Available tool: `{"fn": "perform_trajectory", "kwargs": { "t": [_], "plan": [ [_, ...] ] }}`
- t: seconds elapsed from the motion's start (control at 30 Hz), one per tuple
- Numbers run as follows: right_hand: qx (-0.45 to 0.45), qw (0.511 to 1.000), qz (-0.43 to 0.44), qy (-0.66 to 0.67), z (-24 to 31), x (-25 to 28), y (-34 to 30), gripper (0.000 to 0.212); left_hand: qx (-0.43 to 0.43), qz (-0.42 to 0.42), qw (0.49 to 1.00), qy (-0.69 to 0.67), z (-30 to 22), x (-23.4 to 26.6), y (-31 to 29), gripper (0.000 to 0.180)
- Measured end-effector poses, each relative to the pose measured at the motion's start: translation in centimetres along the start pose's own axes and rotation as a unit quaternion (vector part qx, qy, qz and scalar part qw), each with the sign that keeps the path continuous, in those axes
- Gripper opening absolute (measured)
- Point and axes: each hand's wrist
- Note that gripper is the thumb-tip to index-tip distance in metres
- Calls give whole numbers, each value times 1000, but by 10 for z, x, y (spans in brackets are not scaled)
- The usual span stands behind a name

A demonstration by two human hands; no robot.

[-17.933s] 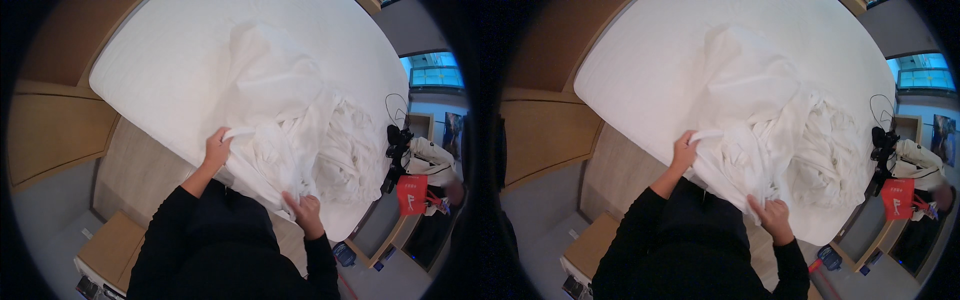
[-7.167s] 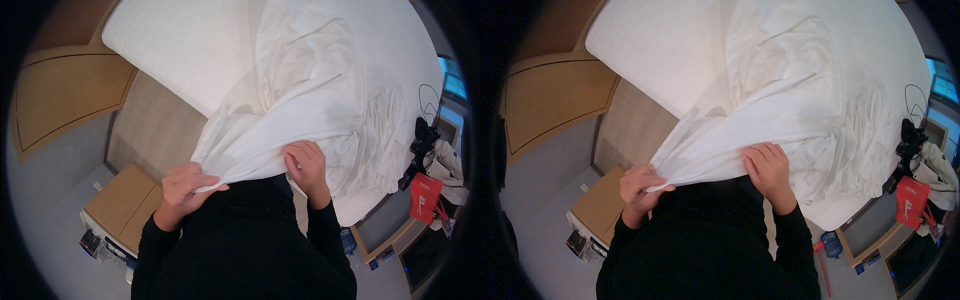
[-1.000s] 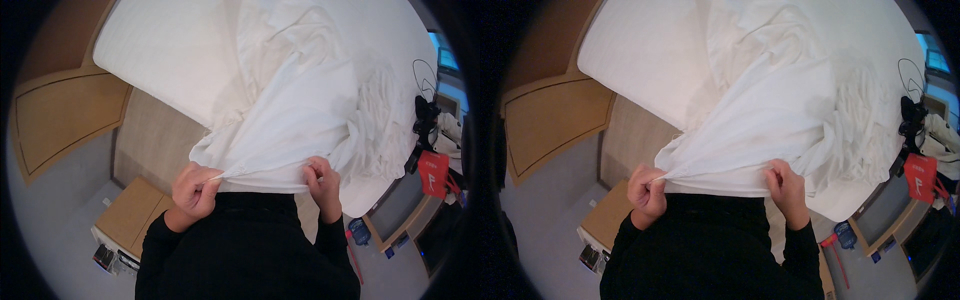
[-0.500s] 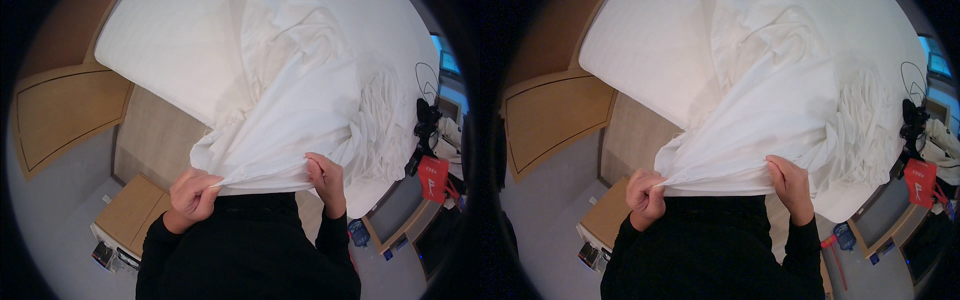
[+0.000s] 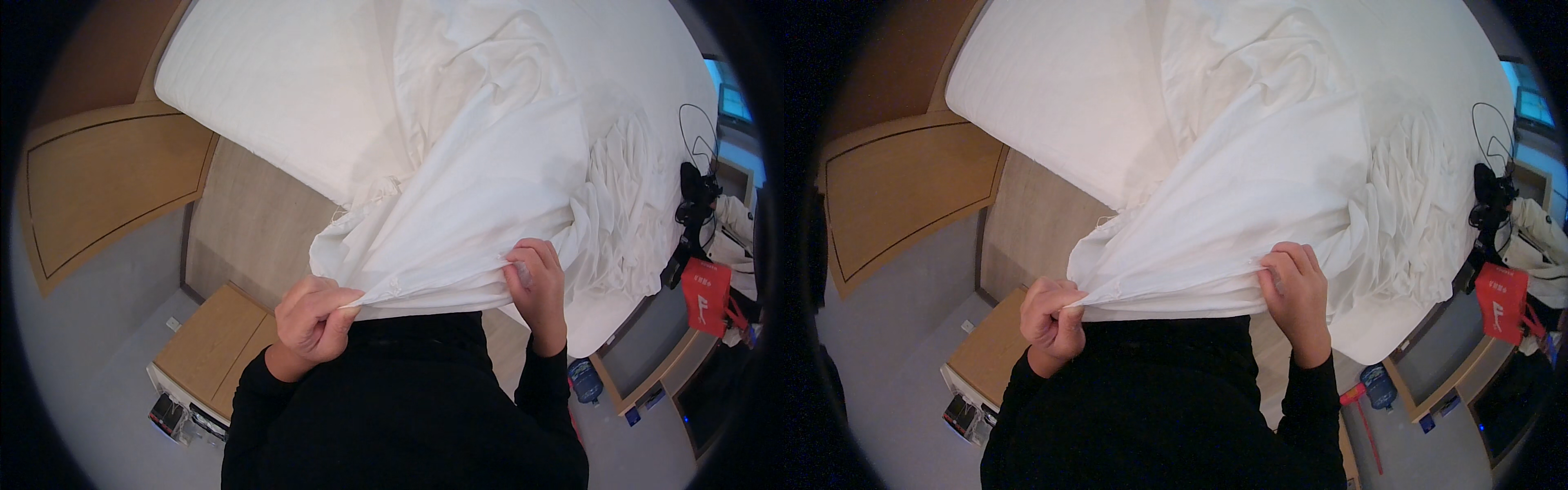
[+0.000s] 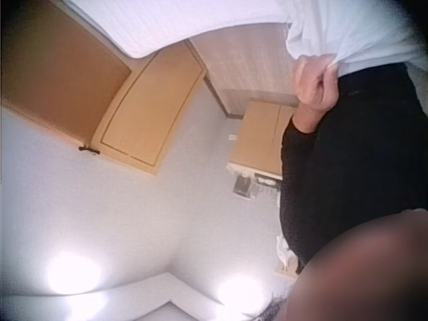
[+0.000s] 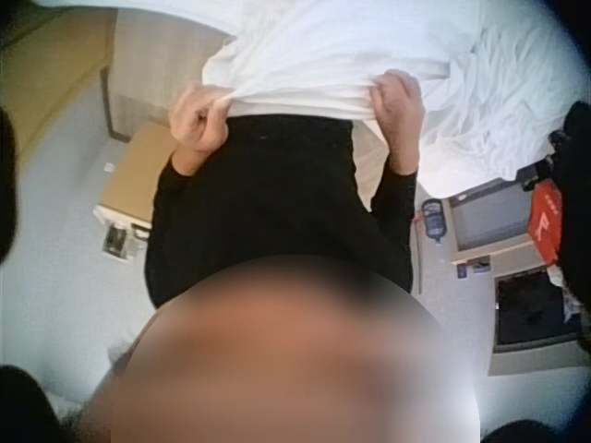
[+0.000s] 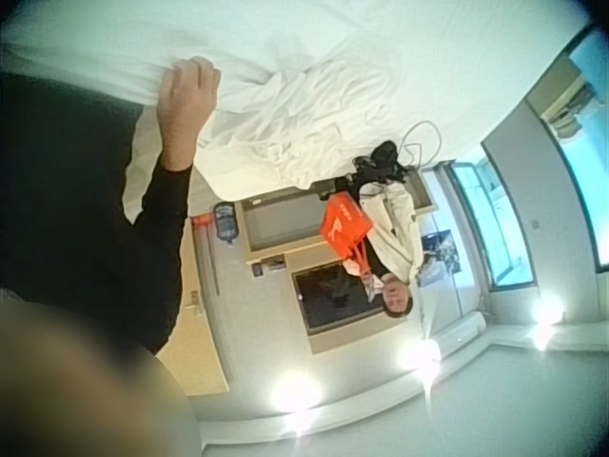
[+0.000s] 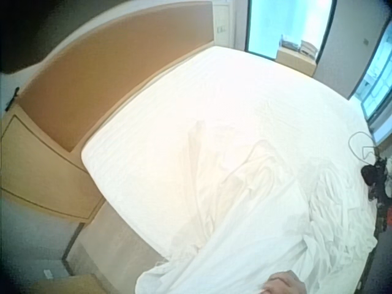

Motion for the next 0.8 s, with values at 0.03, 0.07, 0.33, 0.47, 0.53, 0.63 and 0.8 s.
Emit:
{"fn": "perform_trajectory", "kwargs": {
  "t": [0.03,0.07,0.33,0.47,0.53,0.63,0.8],
  "plan": [
    [10,1000,4,-8,-3,1,1,20,2,-2,1000,-5,0,0,0,12],
    [14,1000,9,-12,-4,3,2,20,2,-1,1000,-1,0,0,1,12],
    [18,993,71,94,-4,14,2,14,-5,-14,1000,1,2,2,2,11],
    [14,984,89,156,-2,15,4,14,-8,-11,1000,1,3,1,1,11],
    [23,978,98,183,-1,16,4,16,-7,-9,1000,-1,4,1,1,10],
    [14,968,120,218,1,17,4,17,-17,-9,1000,3,5,1,1,10],
    [-31,954,151,257,1,15,7,14,-21,2,1000,-3,9,2,4,10]
  ]
}}
Point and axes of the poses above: each hand's wrist, its own y-axis towards the middle knuckle, its own x-axis out of the back of the hand, z = x × y, and after that the axes turned 8 degrees about z, right-handed
